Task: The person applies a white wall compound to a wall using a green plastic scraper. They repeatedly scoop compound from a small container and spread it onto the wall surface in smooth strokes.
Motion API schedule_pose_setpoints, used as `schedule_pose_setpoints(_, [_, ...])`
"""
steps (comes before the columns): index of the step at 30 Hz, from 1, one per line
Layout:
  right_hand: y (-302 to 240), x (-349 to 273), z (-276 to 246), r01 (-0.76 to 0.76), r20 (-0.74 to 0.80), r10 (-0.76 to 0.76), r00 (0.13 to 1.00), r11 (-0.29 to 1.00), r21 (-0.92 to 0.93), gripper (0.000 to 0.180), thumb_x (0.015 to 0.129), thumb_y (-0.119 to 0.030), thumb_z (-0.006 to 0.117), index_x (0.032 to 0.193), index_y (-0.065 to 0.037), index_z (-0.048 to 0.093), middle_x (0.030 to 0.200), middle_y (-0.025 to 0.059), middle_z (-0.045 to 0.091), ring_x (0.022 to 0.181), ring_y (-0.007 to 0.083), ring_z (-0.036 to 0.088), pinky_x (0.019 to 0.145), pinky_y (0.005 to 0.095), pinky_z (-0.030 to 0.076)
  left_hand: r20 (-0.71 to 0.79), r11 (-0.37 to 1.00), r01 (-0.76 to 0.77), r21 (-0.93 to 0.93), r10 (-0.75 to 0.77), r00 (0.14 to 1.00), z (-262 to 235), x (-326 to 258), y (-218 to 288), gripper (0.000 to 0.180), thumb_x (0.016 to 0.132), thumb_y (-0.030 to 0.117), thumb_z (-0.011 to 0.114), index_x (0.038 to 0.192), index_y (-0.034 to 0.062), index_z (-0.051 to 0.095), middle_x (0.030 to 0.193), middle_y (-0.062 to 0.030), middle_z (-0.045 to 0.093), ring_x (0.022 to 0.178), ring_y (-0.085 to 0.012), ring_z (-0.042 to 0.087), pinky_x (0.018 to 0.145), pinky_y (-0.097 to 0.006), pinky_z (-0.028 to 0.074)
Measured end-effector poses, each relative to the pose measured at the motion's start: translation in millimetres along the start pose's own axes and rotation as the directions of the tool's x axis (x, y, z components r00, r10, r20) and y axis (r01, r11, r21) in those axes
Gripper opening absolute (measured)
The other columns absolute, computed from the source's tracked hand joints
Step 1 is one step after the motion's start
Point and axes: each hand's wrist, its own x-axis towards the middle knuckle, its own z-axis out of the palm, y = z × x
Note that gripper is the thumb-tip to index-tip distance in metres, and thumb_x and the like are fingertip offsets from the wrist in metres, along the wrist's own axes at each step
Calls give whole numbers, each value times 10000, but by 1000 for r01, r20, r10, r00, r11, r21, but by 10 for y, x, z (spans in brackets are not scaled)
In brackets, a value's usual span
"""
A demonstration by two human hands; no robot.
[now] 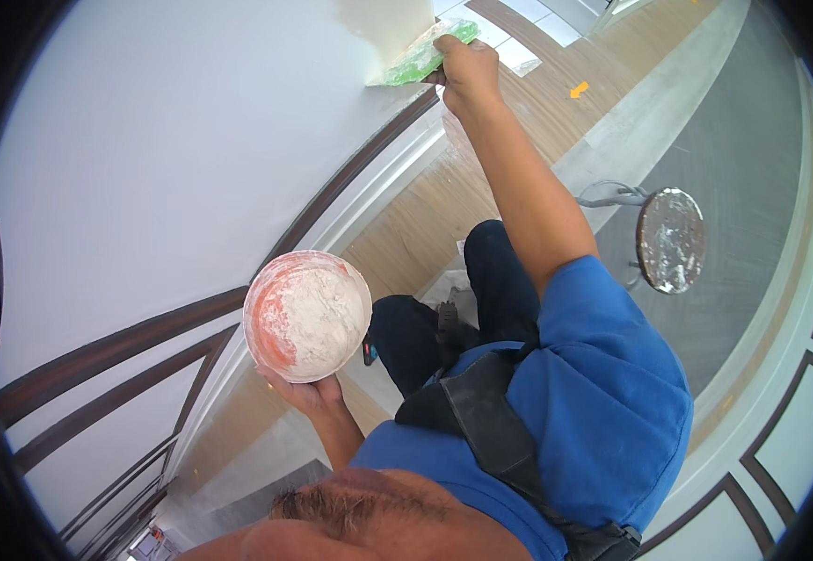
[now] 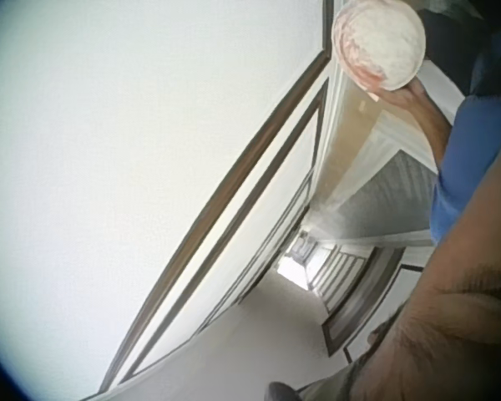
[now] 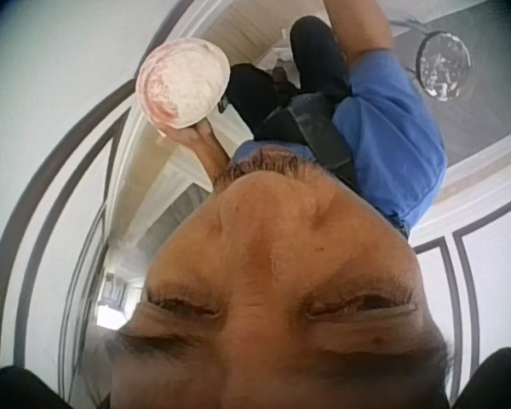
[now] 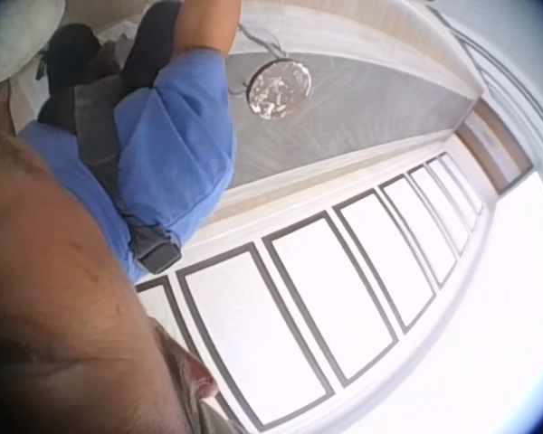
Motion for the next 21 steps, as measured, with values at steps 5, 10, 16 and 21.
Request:
schedule_pose_setpoints(5, [-452,97,118,26,-34,-29,999,995,-92,290,931,-17,616,1170,136,562,1077,223,678,890,335,731,691,444,646,-15,997,70,-18,-70,997,411,-162,278,758,998,593,551,1523,63,413,1553,-164,460,1416,-347,474,1174,-543,432])
schedule_pose_setpoints(10, [-835,213,317,29,-41,-36,999,985,-168,312,947,-19,621,1194,155,543,1117,236,673,919,363,732,757,461,659,-28,989,150,5,-150,988,690,-225,596,785,999,619,527,1545,75,375,1572,-165,430,1420,-351,465,1169,-545,438])
schedule_pose_setpoints(16, [-1254,486,481,106,-45,-119,992,967,-232,338,939,-9,622,1208,175,531,1154,247,662,950,369,729,768,474,655,30,984,177,-17,-176,984,777,-246,834,798,999,641,502,1558,89,356,1584,-167,411,1429,-354,452,1177,-545,429])
schedule_pose_setpoints(21, [-1425,749,646,254,110,-233,966,930,-265,363,927,-5,637,1217,181,520,1157,244,653,959,362,724,791,453,644,42,973,176,-152,-171,984,620,-222,743,807,995,644,509,1549,74,373,1587,-168,409,1437,-346,442,1182,-543,420])
